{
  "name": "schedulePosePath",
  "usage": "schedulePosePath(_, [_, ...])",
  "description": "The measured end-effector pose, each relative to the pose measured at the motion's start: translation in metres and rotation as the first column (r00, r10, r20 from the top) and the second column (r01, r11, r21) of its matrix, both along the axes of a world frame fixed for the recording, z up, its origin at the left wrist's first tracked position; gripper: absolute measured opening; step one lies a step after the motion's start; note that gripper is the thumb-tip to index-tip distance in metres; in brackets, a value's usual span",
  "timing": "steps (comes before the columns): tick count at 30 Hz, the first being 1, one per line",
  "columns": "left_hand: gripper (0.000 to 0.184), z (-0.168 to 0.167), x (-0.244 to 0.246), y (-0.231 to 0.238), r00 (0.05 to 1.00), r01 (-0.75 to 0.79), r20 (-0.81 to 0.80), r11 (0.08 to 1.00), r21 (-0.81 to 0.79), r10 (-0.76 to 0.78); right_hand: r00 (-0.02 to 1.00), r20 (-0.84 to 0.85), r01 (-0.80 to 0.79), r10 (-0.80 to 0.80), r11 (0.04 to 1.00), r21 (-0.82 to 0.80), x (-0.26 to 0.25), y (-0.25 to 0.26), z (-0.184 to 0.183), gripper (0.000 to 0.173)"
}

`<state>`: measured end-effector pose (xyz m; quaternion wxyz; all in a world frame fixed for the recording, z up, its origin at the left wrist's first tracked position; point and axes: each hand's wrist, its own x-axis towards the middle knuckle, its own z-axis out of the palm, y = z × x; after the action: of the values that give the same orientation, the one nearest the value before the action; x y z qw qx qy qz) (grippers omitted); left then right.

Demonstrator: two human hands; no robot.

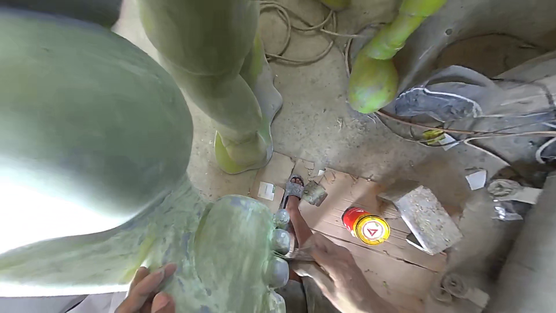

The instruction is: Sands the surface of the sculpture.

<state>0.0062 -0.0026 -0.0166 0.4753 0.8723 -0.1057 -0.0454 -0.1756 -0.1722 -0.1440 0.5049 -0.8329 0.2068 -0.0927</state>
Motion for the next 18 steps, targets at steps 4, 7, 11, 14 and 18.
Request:
schedulePosePath(4, [0.028, -0.001, -0.004, -0.006, 0.999, -0.041, 0.002, 0.999, -0.008, 0.041, 0.995, -0.096, 0.027, -0.019, 0.996, 0.089, -0.04, -0.019, 0.008, 0.027])
schedulePosePath(7, [0.028, -0.001, -0.007, -0.007, 0.998, -0.056, 0.011, 0.998, 0.009, 0.056, 0.986, 0.007, 0.163, -0.169, 0.961, 0.222, -0.014, -0.038, 0.043, 0.023])
schedulePosePath(11, [0.027, -0.001, -0.008, -0.009, 0.998, -0.063, 0.019, 0.998, 0.017, 0.063, 0.982, 0.154, 0.086, -0.112, 0.982, 0.166, 0.031, -0.054, 0.061, 0.022])
schedulePosePath(14, [0.028, 0.0, -0.008, -0.011, 0.998, -0.069, 0.008, 0.997, 0.018, 0.069, 0.985, 0.143, 0.074, -0.098, 0.983, 0.166, 0.041, -0.052, 0.059, 0.027])
schedulePosePath(18, [0.03, 0.001, -0.009, -0.014, 0.996, -0.093, -0.002, 0.995, 0.027, 0.093, 0.969, 0.157, 0.155, -0.19, 0.965, 0.211, 0.043, -0.048, 0.07, 0.028])
